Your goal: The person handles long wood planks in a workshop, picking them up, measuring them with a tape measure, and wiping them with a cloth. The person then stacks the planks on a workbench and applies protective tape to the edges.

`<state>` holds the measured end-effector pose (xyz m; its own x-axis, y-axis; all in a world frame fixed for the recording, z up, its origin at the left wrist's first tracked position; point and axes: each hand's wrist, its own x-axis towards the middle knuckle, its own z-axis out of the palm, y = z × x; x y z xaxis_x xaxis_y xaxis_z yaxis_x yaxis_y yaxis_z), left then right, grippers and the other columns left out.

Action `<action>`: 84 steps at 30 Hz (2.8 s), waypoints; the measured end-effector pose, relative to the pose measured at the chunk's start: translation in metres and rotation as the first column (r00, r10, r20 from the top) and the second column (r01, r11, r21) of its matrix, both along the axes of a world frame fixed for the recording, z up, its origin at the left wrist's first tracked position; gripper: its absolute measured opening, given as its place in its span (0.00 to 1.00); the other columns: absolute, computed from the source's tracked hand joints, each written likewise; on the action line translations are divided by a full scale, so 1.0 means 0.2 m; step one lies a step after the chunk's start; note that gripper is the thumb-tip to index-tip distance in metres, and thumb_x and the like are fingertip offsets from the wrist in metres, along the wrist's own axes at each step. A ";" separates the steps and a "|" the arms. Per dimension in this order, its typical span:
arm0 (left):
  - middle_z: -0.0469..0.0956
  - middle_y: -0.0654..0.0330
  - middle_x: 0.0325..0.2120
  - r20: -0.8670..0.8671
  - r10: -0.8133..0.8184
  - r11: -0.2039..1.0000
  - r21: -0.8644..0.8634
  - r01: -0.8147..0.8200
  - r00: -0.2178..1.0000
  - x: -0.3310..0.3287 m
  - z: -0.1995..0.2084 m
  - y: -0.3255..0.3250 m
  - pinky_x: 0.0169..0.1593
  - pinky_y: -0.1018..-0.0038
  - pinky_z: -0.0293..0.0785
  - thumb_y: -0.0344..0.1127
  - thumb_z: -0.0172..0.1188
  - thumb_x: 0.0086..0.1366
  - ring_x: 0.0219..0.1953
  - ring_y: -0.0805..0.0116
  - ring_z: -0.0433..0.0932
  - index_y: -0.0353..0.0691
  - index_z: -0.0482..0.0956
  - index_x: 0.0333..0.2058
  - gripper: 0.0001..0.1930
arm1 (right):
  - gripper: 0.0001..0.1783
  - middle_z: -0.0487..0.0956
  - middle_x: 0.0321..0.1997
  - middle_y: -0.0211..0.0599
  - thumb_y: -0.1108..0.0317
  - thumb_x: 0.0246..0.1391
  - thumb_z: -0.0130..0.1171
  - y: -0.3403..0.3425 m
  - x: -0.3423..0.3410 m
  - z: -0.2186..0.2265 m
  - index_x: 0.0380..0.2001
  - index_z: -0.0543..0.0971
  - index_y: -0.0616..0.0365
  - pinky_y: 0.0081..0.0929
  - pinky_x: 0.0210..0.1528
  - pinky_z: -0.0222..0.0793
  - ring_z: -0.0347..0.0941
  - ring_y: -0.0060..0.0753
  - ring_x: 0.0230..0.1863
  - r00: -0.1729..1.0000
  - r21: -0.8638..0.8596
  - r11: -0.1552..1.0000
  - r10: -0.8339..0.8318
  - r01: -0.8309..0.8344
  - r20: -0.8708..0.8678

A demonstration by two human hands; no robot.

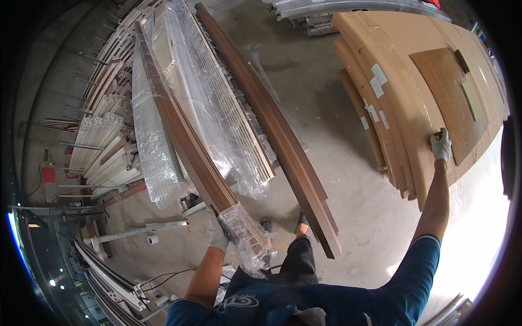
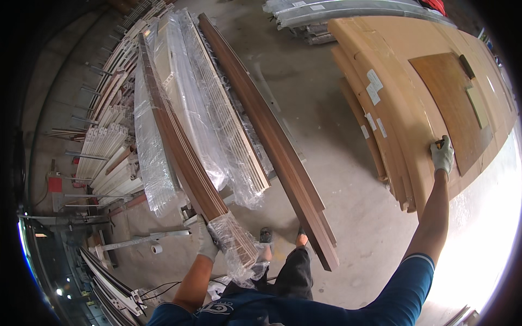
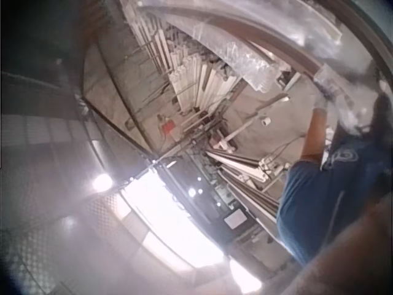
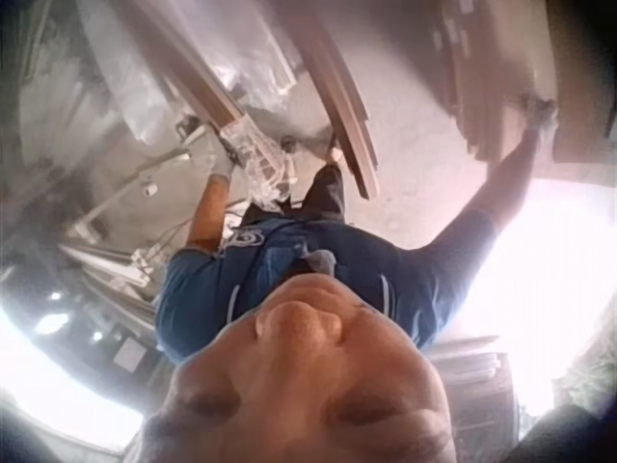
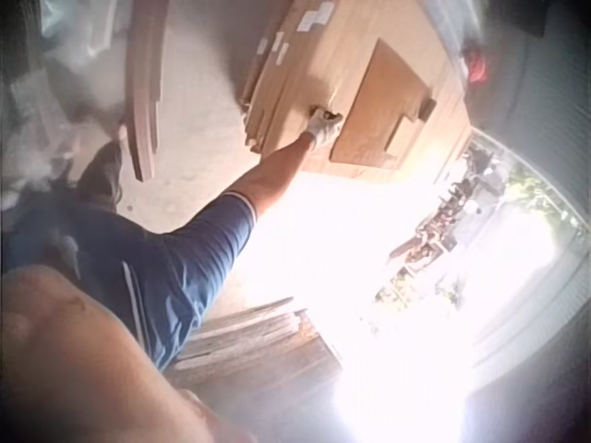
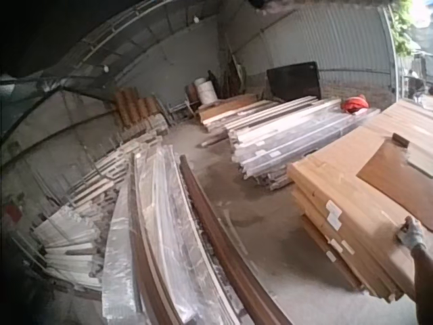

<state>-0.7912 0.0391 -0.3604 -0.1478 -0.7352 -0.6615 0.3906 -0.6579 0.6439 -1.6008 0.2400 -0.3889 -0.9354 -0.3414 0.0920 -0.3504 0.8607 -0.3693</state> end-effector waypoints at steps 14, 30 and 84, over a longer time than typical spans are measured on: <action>0.65 0.46 0.62 0.862 0.160 0.222 -0.507 0.833 0.481 -0.41 0.58 0.25 0.68 0.56 0.62 0.42 0.62 0.71 0.65 0.51 0.64 0.34 0.68 0.63 0.28 | 0.29 0.76 0.60 0.41 0.52 0.66 0.59 1.14 2.16 0.21 0.64 0.69 0.53 0.49 0.62 0.74 0.74 0.44 0.61 0.525 -0.641 0.083 0.500 0.763 0.689; 0.77 0.51 0.51 0.640 -0.617 -0.131 -0.658 0.742 0.458 -1.09 0.57 1.48 0.53 0.65 0.80 0.45 0.76 0.56 0.49 0.58 0.80 0.35 0.73 0.59 0.35 | 0.33 0.78 0.57 0.51 0.42 0.67 0.53 1.40 2.29 0.59 0.62 0.70 0.56 0.52 0.58 0.77 0.78 0.55 0.57 0.002 -0.425 0.300 0.815 0.854 0.580; 0.79 0.60 0.32 -0.313 -0.277 0.914 -0.376 0.150 0.908 -2.37 0.87 -4.14 0.33 0.75 0.73 0.33 0.60 0.70 0.29 0.69 0.77 0.39 0.79 0.43 0.06 | 0.36 0.81 0.49 0.48 0.44 0.43 0.72 -4.88 -0.23 0.95 0.52 0.79 0.55 0.41 0.55 0.71 0.77 0.54 0.52 -0.043 -0.127 0.057 0.739 -0.990 0.672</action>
